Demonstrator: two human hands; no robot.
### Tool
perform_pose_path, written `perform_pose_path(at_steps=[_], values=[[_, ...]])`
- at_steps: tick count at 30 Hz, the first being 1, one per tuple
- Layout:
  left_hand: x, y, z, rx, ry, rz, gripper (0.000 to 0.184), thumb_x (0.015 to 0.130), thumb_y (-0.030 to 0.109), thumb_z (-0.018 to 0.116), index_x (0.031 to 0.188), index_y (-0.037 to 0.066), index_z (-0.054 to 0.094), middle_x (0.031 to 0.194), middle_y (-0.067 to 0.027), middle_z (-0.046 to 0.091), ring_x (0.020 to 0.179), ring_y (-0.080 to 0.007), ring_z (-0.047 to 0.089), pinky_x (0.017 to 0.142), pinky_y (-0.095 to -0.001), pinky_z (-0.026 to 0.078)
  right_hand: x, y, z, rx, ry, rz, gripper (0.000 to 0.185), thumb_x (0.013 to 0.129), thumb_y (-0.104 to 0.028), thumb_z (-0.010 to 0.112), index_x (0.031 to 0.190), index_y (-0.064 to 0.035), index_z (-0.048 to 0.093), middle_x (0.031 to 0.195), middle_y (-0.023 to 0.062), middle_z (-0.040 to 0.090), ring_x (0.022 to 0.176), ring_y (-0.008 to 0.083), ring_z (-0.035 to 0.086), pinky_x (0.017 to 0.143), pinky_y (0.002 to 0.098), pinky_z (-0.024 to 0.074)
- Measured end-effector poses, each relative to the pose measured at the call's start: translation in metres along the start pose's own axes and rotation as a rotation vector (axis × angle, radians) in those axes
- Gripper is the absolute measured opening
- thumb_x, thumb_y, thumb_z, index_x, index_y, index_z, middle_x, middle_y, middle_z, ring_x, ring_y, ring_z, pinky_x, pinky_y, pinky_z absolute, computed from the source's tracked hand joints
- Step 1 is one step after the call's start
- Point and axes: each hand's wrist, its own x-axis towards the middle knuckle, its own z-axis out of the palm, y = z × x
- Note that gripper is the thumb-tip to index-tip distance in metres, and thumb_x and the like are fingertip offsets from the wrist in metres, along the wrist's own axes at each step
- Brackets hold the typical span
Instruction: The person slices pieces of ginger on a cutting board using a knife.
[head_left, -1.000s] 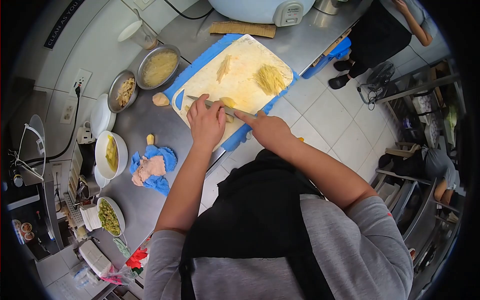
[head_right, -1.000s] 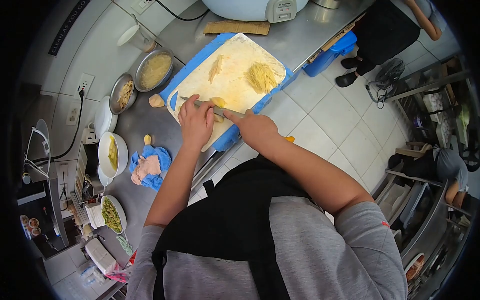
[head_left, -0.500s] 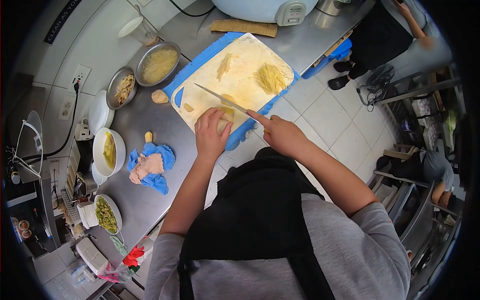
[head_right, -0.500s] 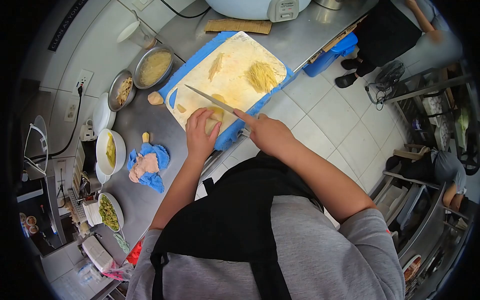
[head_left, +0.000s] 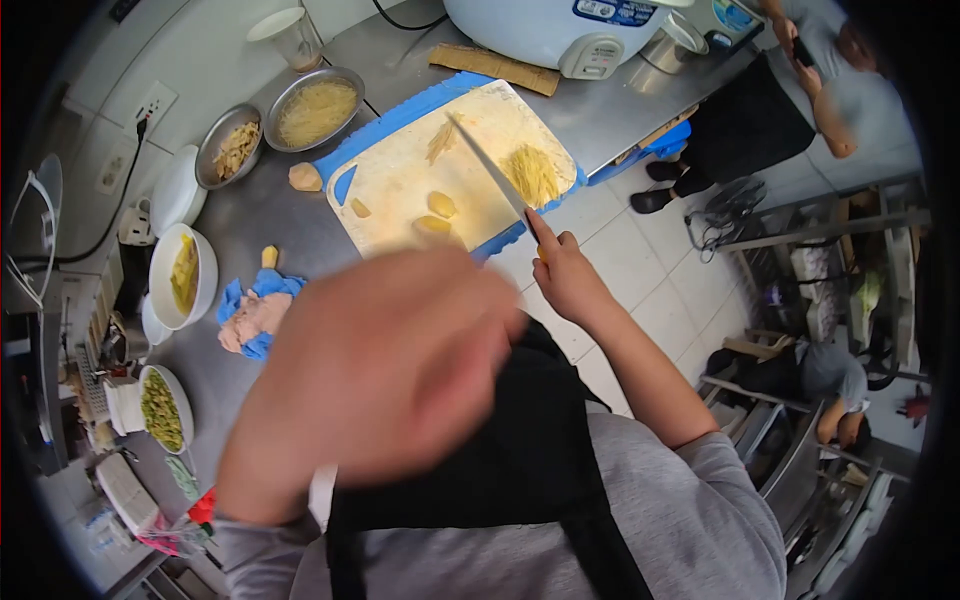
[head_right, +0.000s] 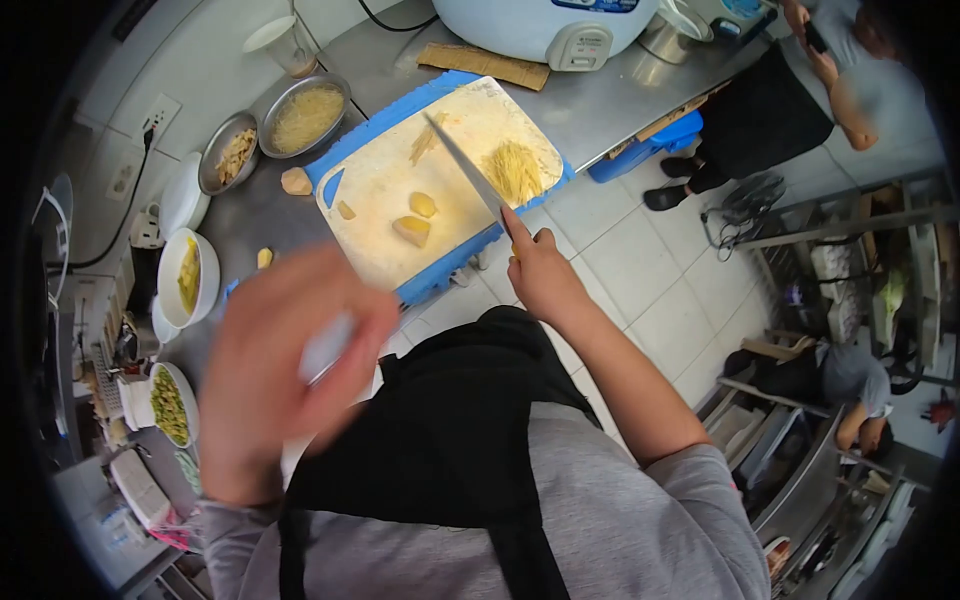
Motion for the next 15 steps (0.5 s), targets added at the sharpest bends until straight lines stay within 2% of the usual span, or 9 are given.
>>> perform_pose_path(at_steps=[1,3,4,6,7,8,9,12,15], values=[[-0.006,0.027,-0.02,0.151,-0.1,0.098,0.008,0.072,0.003,0.066,0.078,0.005,0.062,0.064,-0.0048,0.055,0.053,-0.0229,0.053,0.053,-0.0344,0.043,0.002,0.0,0.003,0.074,0.034,0.005,0.073,0.09,-0.009,0.053,0.154,-0.0218,0.022,0.105,0.0257,0.052,0.087,0.0395,0.063,0.081,0.0456,0.0526],[-0.022,0.059,-0.04,0.295,-0.173,0.179,0.007,0.072,0.004,0.066,0.079,0.005,0.062,0.065,-0.0052,0.055,0.053,-0.0232,0.053,0.052,-0.0348,0.043,0.007,-0.008,0.001,0.175,0.022,0.044,0.073,0.091,-0.01,0.052,0.155,-0.0162,0.017,0.112,0.0294,0.049,0.098,0.041,0.06,0.089,0.0431,0.0503],[-0.03,0.07,-0.046,0.343,-0.197,0.196,0.007,0.073,0.004,0.065,0.079,0.004,0.062,0.065,-0.0054,0.056,0.054,-0.0233,0.053,0.052,-0.035,0.043,0.01,-0.012,0.002,0.156,0.013,0.034,0.073,0.091,-0.01,0.052,0.155,-0.0162,0.017,0.112,0.0294,0.049,0.098,0.041,0.06,0.089,0.0431,0.0503],[-0.04,0.081,-0.056,0.391,-0.203,0.194,0.008,0.074,0.005,0.065,0.08,0.004,0.062,0.066,-0.0058,0.056,0.054,-0.0236,0.053,0.052,-0.0354,0.043,0.017,-0.017,0.008,0.33,0.04,-0.002,0.073,0.091,-0.01,0.052,0.155,-0.0155,0.017,0.114,0.0301,0.049,0.102,0.0424,0.058,0.095,0.0432,0.0468],[-0.044,0.083,-0.057,0.408,-0.2,0.181,0.008,0.074,0.005,0.065,0.081,0.004,0.061,0.066,-0.0061,0.056,0.054,-0.0237,0.053,0.052,-0.0356,0.043,0.022,-0.018,0.011,0.364,0.037,-0.016,0.073,0.091,-0.009,0.051,0.155,-0.0112,0.016,0.121,0.0324,0.049,0.109,0.0424,0.055,0.099,0.0422,0.0435],[-0.047,0.086,-0.061,0.42,-0.194,0.177,0.008,0.075,0.006,0.065,0.081,0.004,0.061,0.067,-0.0063,0.056,0.054,-0.0238,0.053,0.052,-0.0358,0.043,0.026,-0.019,0.016,0.349,0.038,-0.024,0.073,0.091,-0.009,0.051,0.155,-0.0112,0.016,0.121,0.0324,0.049,0.109,0.0424,0.055,0.099,0.0422,0.0435],[-0.05,0.088,-0.063,0.428,-0.187,0.171,0.008,0.075,0.006,0.065,0.082,0.004,0.061,0.067,-0.0065,0.056,0.054,-0.024,0.054,0.052,-0.0359,0.044,0.032,-0.02,0.022,0.484,0.031,-0.034,0.073,0.091,-0.009,0.052,0.155,-0.0088,0.016,0.125,0.0334,0.048,0.112,0.0421,0.055,0.1,0.0416,0.0431],[-0.062,0.095,-0.073,0.446,-0.161,0.148,0.008,0.077,0.007,0.065,0.083,0.004,0.061,0.068,-0.0071,0.056,0.054,-0.0244,0.054,0.052,-0.0365,0.044,0.048,-0.017,0.038,0.582,0.084,-0.08,0.074,0.093,-0.01,0.051,0.156,-0.0149,0.012,0.081,0.0079,0.055,0.059,0.0138,0.053,0.054,0.0291,0.0494],[-0.072,0.1,-0.078,0.453,-0.135,0.126,0.009,0.078,0.008,0.064,0.084,0.004,0.06,0.069,-0.0077,0.056,0.054,-0.0247,0.054,0.052,-0.0371,0.044,0.056,-0.018,0.04,0.597,0.111,-0.079,0.075,0.092,-0.007,0.049,0.156,-0.0126,0.012,0.091,0.0132,0.057,0.063,0.016,0.056,0.057,0.0302,0.0509]])
